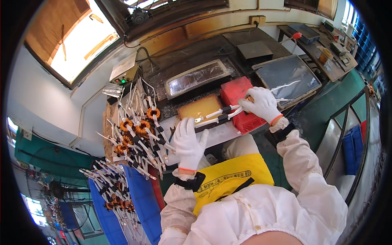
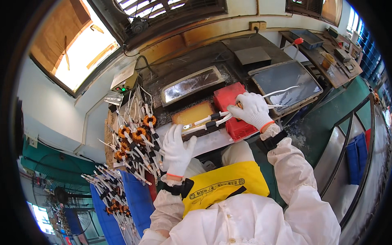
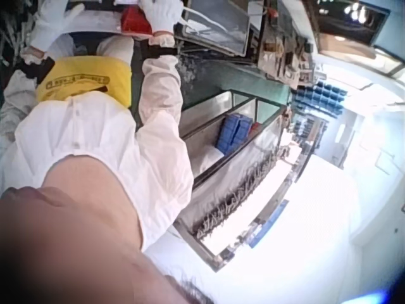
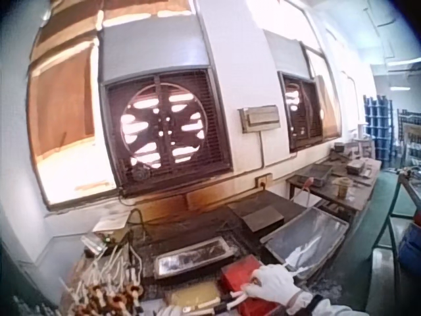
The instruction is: Dipping lead ends of copper coils into a molten solder bath and organizing them on a metal rack.
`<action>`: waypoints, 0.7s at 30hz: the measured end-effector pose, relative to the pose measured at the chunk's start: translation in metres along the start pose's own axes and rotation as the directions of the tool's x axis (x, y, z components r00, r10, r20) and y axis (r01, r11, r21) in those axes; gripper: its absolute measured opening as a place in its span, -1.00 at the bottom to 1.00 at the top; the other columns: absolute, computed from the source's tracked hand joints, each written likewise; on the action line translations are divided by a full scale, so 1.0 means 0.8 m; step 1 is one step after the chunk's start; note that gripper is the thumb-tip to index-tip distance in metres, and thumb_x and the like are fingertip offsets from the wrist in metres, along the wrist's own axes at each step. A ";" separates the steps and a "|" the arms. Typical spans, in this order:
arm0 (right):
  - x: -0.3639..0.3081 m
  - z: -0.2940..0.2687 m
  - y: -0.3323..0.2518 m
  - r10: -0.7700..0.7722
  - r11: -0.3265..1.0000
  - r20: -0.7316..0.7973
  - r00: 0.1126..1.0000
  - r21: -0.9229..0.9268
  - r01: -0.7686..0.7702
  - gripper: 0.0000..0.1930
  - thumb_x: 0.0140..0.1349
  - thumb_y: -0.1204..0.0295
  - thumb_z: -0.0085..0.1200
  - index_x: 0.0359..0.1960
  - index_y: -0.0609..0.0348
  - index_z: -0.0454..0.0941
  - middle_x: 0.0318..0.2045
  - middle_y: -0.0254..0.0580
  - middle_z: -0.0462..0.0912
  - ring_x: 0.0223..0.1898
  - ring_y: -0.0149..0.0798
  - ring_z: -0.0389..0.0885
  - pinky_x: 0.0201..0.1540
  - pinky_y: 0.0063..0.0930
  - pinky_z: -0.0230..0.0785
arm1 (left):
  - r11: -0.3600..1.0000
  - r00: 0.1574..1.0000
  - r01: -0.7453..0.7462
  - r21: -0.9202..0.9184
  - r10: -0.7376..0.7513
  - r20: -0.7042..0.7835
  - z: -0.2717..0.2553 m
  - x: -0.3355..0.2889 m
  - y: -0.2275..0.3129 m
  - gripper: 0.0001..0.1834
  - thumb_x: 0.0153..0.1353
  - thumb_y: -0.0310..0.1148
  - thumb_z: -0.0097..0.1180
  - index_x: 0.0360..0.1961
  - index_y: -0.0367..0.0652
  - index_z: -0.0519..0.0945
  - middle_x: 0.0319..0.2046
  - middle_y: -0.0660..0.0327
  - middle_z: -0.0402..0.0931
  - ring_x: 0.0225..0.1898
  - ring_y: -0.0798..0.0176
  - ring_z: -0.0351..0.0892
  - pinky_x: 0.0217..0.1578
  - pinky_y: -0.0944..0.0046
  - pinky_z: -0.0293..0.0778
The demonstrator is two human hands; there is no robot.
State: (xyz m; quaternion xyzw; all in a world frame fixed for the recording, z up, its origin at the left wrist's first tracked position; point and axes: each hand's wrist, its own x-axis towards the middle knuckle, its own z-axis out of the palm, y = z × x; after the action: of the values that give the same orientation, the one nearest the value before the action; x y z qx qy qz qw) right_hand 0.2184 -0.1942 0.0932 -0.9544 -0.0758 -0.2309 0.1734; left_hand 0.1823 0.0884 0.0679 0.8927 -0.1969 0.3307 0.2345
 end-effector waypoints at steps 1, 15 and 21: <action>0.001 0.001 -0.001 0.000 1.000 -0.004 1.000 -0.002 0.000 -0.64 0.00 0.06 0.16 -0.60 0.13 0.55 -0.55 -0.09 0.57 -0.41 -0.05 0.57 -0.32 -0.21 0.41 | 0.999 0.998 0.013 0.037 -0.015 0.056 0.001 0.002 -0.008 -0.63 0.03 -0.25 0.29 -0.14 -0.16 0.55 -0.25 0.03 0.53 -0.20 -0.02 0.52 -0.13 0.06 0.42; 0.000 0.004 -0.001 0.101 0.995 0.048 0.994 0.008 -0.101 -0.66 -0.05 0.09 0.17 -0.57 0.15 0.57 -0.52 -0.09 0.57 -0.37 -0.04 0.57 -0.26 -0.20 0.40 | 0.986 0.977 -0.147 0.075 0.133 0.165 -0.013 0.035 0.014 -0.54 0.04 -0.20 0.23 -0.05 -0.20 0.51 -0.18 0.06 0.56 -0.11 0.00 0.51 -0.06 0.06 0.40; 0.000 0.003 -0.001 0.047 0.998 0.022 0.999 0.040 -0.048 -0.64 -0.06 0.07 0.18 -0.59 0.15 0.57 -0.53 -0.11 0.57 -0.40 -0.04 0.57 -0.30 -0.22 0.40 | 0.988 0.953 -0.138 0.073 0.112 0.280 0.033 0.023 0.011 -0.34 -0.07 -0.07 0.29 0.05 -0.20 0.48 -0.18 0.04 0.57 -0.11 0.00 0.52 -0.05 0.04 0.39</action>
State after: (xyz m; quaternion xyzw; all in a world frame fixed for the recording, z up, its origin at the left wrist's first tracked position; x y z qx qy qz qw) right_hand 0.2191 -0.1926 0.0914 -0.9546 -0.0595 -0.2150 0.1975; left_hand 0.2043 0.0633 0.0652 0.9255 -0.2683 0.2265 0.1423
